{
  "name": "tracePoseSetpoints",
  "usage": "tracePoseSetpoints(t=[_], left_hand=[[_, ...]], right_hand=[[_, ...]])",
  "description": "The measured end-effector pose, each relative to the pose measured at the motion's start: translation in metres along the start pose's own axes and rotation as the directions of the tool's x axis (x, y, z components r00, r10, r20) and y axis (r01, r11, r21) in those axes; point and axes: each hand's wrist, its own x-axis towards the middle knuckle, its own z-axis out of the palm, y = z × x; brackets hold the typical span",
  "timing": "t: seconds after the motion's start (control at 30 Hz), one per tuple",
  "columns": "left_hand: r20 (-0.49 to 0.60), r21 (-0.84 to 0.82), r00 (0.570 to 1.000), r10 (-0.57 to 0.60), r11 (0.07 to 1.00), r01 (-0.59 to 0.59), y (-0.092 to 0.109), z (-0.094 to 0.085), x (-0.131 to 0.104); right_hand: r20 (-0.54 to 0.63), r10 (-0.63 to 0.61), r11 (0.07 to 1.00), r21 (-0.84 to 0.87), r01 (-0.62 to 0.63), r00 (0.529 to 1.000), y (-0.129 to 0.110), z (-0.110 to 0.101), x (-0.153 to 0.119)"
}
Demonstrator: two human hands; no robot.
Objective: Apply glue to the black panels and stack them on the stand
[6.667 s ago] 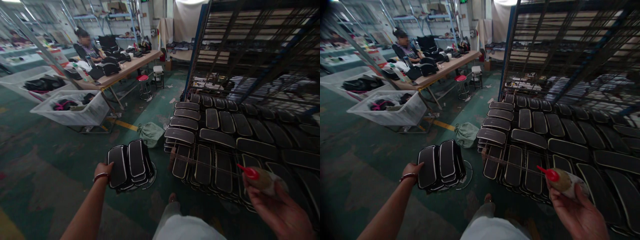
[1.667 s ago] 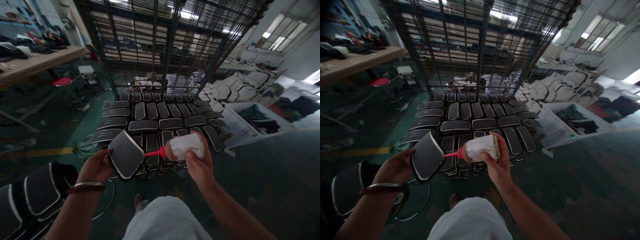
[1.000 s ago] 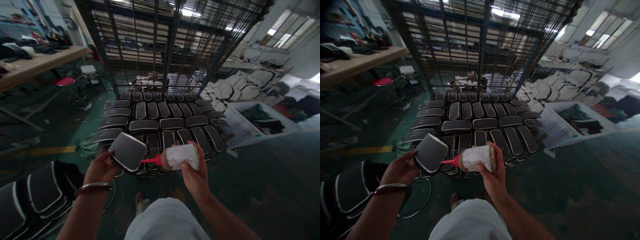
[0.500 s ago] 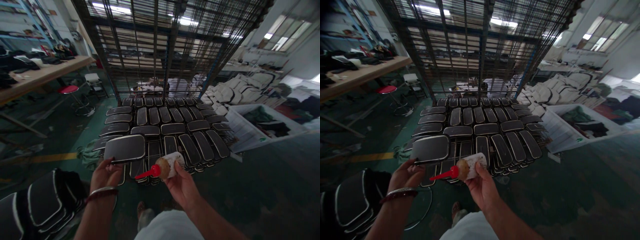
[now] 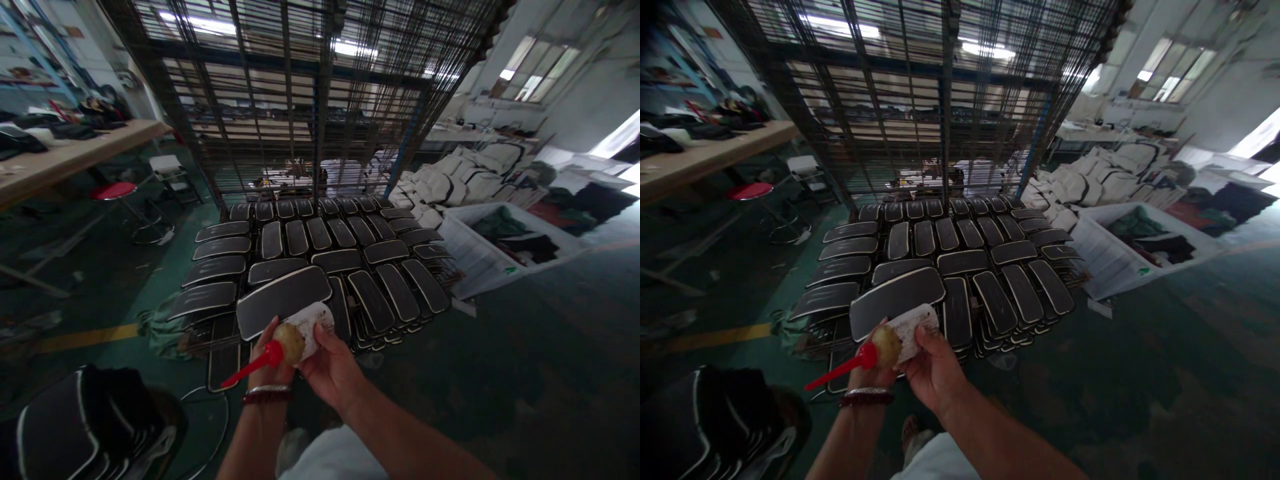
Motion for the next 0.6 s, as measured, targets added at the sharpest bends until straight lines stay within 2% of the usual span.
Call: tracePoseSetpoints(t=[0.13, 0.23, 0.27, 0.33, 0.4, 0.43, 0.5, 0.57, 0.6], left_hand=[[-0.034, 0.049, 0.981, 0.189, 0.981, -0.187, -0.020, -0.011, -0.010], [-0.047, 0.192, 0.975, 0.218, 0.960, -0.206, -0.018, -0.046, -0.034], [-0.080, 0.242, 0.977, 0.198, 0.955, -0.173, -0.011, -0.063, -0.043], [-0.189, 0.380, 0.968, 0.165, 0.921, -0.083, 0.018, -0.096, -0.058], [-0.271, 0.566, 0.923, 0.273, 0.821, -0.076, 0.060, -0.115, -0.067], [-0.248, 0.642, 0.904, 0.348, 0.758, -0.116, 0.082, -0.116, -0.068], [-0.081, 0.763, 0.913, 0.399, 0.615, -0.201, 0.123, -0.098, -0.064], [0.051, 0.853, 0.958, 0.281, 0.487, -0.189, 0.149, -0.058, -0.056], [0.092, 0.882, 0.982, 0.163, 0.445, -0.156, 0.156, -0.035, -0.051]], right_hand=[[-0.001, -0.001, 1.000, -0.001, 0.001, 1.000, -0.015, 0.002, 0.001], [0.020, 0.039, 0.999, -0.022, -0.039, 0.999, -0.034, 0.002, -0.003], [0.028, 0.067, 0.997, -0.043, -0.066, 0.997, -0.041, 0.001, -0.004], [0.046, 0.123, 0.988, -0.105, -0.117, 0.991, -0.057, -0.002, -0.008], [0.068, 0.171, 0.970, -0.186, -0.156, 0.983, -0.073, -0.005, -0.011], [0.079, 0.187, 0.960, -0.226, -0.165, 0.979, -0.079, -0.006, -0.012], [0.093, 0.214, 0.936, -0.303, -0.177, 0.972, -0.089, -0.006, -0.015], [0.097, 0.243, 0.910, -0.368, -0.192, 0.965, -0.095, -0.005, -0.016], [0.097, 0.258, 0.897, -0.394, -0.201, 0.961, -0.095, -0.003, -0.016]])
